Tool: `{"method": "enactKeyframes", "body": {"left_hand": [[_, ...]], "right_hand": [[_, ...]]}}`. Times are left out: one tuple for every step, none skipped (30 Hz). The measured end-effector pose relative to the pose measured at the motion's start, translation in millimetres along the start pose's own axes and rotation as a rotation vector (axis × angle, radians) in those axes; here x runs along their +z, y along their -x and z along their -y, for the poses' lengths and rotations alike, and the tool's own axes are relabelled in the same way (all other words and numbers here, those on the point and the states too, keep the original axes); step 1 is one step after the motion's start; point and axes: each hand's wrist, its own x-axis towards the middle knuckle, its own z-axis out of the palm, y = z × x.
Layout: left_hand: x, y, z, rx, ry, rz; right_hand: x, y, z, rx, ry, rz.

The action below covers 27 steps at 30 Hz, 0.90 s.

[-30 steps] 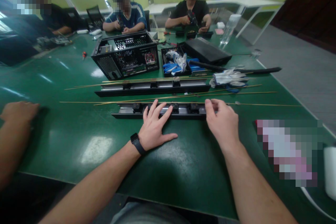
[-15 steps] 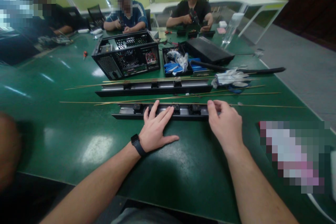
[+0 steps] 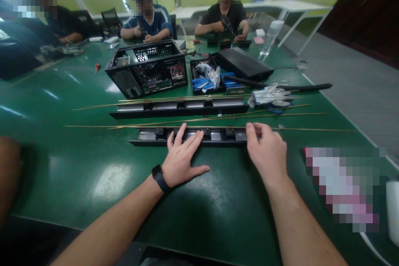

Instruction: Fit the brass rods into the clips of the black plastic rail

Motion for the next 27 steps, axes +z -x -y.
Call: {"method": "enactKeyframes", "body": {"left_hand": [[1.0, 0.3, 0.6, 0.005, -0.005, -0.011], [2.1, 0.6, 1.2, 0.009, -0.012, -0.021], [3.2, 0.9, 1.8, 0.012, -0.020, -0.030], [4.2, 1.2, 2.4, 0.015, -0.028, -0.038], [5.1, 1.4, 2.9, 0.016, -0.036, -0.046], [5.8, 1.6, 3.3, 0.017, -0.043, -0.055], [6.4, 1.7, 3.6, 0.017, -0.050, -0.063], [6.8, 1.8, 3.7, 0.016, -0.056, -0.070], [7.0, 1.9, 3.7, 0.014, -0.060, -0.074], [7.0, 2.0, 3.6, 0.014, -0.064, -0.077], [7.0, 2.1, 3.5, 0.014, -0.068, -0.078], [6.8, 2.2, 3.3, 0.014, -0.071, -0.080], [6.6, 2.2, 3.1, 0.015, -0.073, -0.082], [6.4, 2.3, 3.0, 0.017, -0.074, -0.083], [6.4, 2.3, 3.0, 0.019, -0.073, -0.084], [6.4, 2.3, 3.0, 0.023, -0.071, -0.086], [6.5, 2.3, 3.2, 0.026, -0.068, -0.086], [6.7, 2.2, 3.4, 0.029, -0.065, -0.087], [7.1, 2.2, 3.6, 0.030, -0.061, -0.089], [7.4, 2.1, 3.8, 0.031, -0.060, -0.092], [7.7, 2.0, 3.8, 0.030, -0.060, -0.095], [8.0, 1.9, 3.8, 0.029, -0.062, -0.099], [8.1, 1.8, 3.6, 0.028, -0.065, -0.101], [8.1, 1.7, 3.4, 0.028, -0.068, -0.101], [8.1, 1.6, 3.2, 0.027, -0.070, -0.099], [8.0, 1.5, 3.1, 0.026, -0.072, -0.096], [7.9, 1.4, 3.1, 0.026, -0.072, -0.094]], "right_hand": [[0.2, -0.4, -0.9, 0.003, 0.004, 0.002], [0.5, -0.8, -1.6, 0.005, 0.006, 0.005], [0.7, -1.0, -2.2, 0.004, 0.005, 0.004], [1.0, -1.1, -2.6, 0.001, 0.002, 0.000], [1.2, -1.1, -3.0, -0.003, -0.003, -0.006], [1.4, -1.0, -3.2, -0.007, -0.008, -0.010], [1.6, -0.9, -3.4, -0.009, -0.012, -0.012], [1.7, -0.8, -3.6, -0.009, -0.015, -0.012], [1.7, -0.8, -3.7, -0.008, -0.017, -0.010], [1.7, -0.8, -3.8, -0.005, -0.017, -0.007], [1.5, -0.8, -3.9, -0.003, -0.016, -0.005], [1.3, -0.9, -4.0, -0.002, -0.014, -0.005], [1.1, -1.0, -4.1, -0.002, -0.013, -0.005], [0.9, -1.1, -4.2, -0.003, -0.012, -0.006], [0.8, -1.2, -4.2, -0.003, -0.011, -0.006], [0.6, -1.3, -4.1, -0.002, -0.011, -0.005], [0.6, -1.3, -3.9, 0.000, -0.011, -0.002], [0.6, -1.3, -3.7, 0.003, -0.010, 0.002], [0.7, -1.2, -3.3, 0.007, -0.009, 0.007], [0.8, -1.0, -2.8, 0.008, -0.009, 0.011], [0.9, -0.8, -2.1, 0.007, -0.009, 0.013], [1.0, -0.6, -1.4, 0.004, -0.011, 0.012], [1.0, -0.3, -0.7, -0.001, -0.013, 0.011], [1.0, -0.2, 0.0, -0.005, -0.015, 0.010], [0.9, 0.0, 0.6, -0.008, -0.015, 0.011], [0.9, 0.1, 1.1, -0.009, -0.014, 0.013], [1.1, 0.2, 1.3, -0.009, -0.014, 0.015]]}}
